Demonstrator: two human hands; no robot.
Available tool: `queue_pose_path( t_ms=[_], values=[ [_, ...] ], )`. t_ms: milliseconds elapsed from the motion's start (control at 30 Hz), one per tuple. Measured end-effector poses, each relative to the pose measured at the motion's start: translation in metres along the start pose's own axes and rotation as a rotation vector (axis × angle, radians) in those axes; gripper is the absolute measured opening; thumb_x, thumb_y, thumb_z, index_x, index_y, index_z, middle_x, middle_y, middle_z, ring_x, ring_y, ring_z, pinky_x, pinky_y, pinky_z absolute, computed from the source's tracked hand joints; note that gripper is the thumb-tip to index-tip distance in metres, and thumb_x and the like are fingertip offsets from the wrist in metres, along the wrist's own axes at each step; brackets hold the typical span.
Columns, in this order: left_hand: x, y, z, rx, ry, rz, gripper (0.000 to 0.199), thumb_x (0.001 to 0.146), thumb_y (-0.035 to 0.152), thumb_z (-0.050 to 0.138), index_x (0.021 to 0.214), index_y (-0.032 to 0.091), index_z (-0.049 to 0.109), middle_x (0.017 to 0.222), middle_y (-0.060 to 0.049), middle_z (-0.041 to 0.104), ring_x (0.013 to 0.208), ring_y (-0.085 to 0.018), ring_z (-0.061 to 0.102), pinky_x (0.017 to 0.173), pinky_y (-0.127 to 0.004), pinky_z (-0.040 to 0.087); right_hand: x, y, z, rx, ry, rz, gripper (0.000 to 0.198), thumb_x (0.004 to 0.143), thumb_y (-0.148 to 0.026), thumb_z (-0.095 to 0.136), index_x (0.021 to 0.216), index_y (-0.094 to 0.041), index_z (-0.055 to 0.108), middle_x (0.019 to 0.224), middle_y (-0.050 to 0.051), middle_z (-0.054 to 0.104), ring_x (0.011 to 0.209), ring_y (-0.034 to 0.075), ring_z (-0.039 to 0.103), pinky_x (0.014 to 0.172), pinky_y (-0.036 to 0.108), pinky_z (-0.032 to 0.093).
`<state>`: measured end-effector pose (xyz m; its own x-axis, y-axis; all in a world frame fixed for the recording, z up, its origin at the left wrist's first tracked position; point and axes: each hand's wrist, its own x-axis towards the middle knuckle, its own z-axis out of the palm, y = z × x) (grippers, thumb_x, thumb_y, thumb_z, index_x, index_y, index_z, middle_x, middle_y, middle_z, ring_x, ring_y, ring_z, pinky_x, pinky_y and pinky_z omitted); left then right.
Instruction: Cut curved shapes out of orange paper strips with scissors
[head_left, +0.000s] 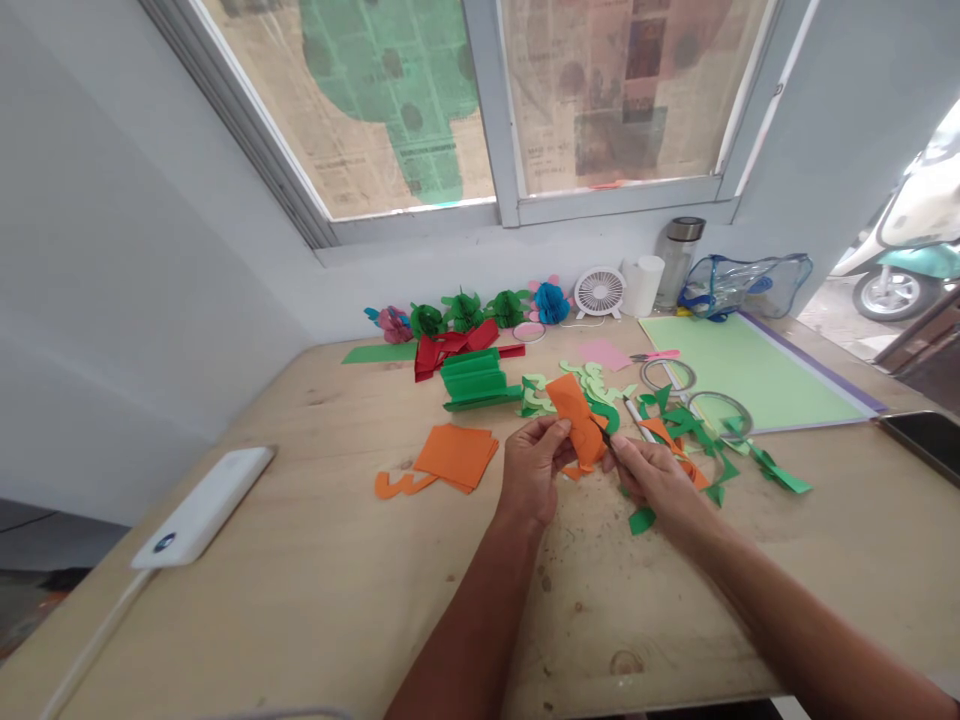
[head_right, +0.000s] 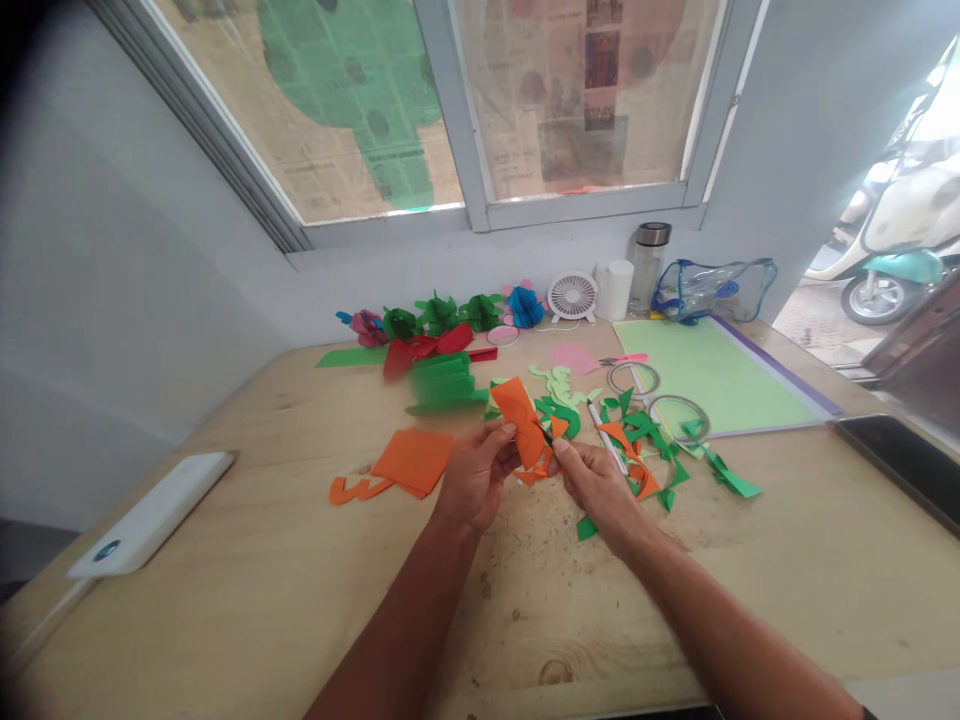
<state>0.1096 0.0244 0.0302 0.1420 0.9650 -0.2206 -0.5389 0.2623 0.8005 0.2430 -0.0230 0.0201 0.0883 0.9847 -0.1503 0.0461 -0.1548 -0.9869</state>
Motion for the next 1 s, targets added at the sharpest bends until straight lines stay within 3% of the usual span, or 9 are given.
queue_pose_path(
  t_ms=[867,1000],
  values=[
    [-0.0037,0.0015,0.0024,-0.028,-0.040,-0.064,0.026,0.054,0.027,0.080,0.069,0.013,0.064,0.066,-0.005,0.070,0.062,-0.018,0.068,0.062,-0.029,0.052,-0.0005,-0.0010,-0.0052,-0.009,-0.021,-0.025,0.052,0.079,-0.068,0.048,0.069,-0.018,0.058,0.041,-0.009,0.028,0.038,0.008,0.020,0.039,0.024,0.016],
    [-0.0046,0.0015,0.0028,0.004,-0.041,-0.064,0.026,0.054,0.027,0.080,0.069,0.013,0.064,0.066,-0.005,0.069,0.059,-0.017,0.066,0.059,-0.028,0.051,0.0002,-0.0022,-0.0055,-0.006,-0.017,-0.043,0.051,0.079,-0.068,0.049,0.061,-0.020,0.050,0.041,-0.009,0.028,0.038,0.008,0.020,0.039,0.024,0.016]
  ],
)
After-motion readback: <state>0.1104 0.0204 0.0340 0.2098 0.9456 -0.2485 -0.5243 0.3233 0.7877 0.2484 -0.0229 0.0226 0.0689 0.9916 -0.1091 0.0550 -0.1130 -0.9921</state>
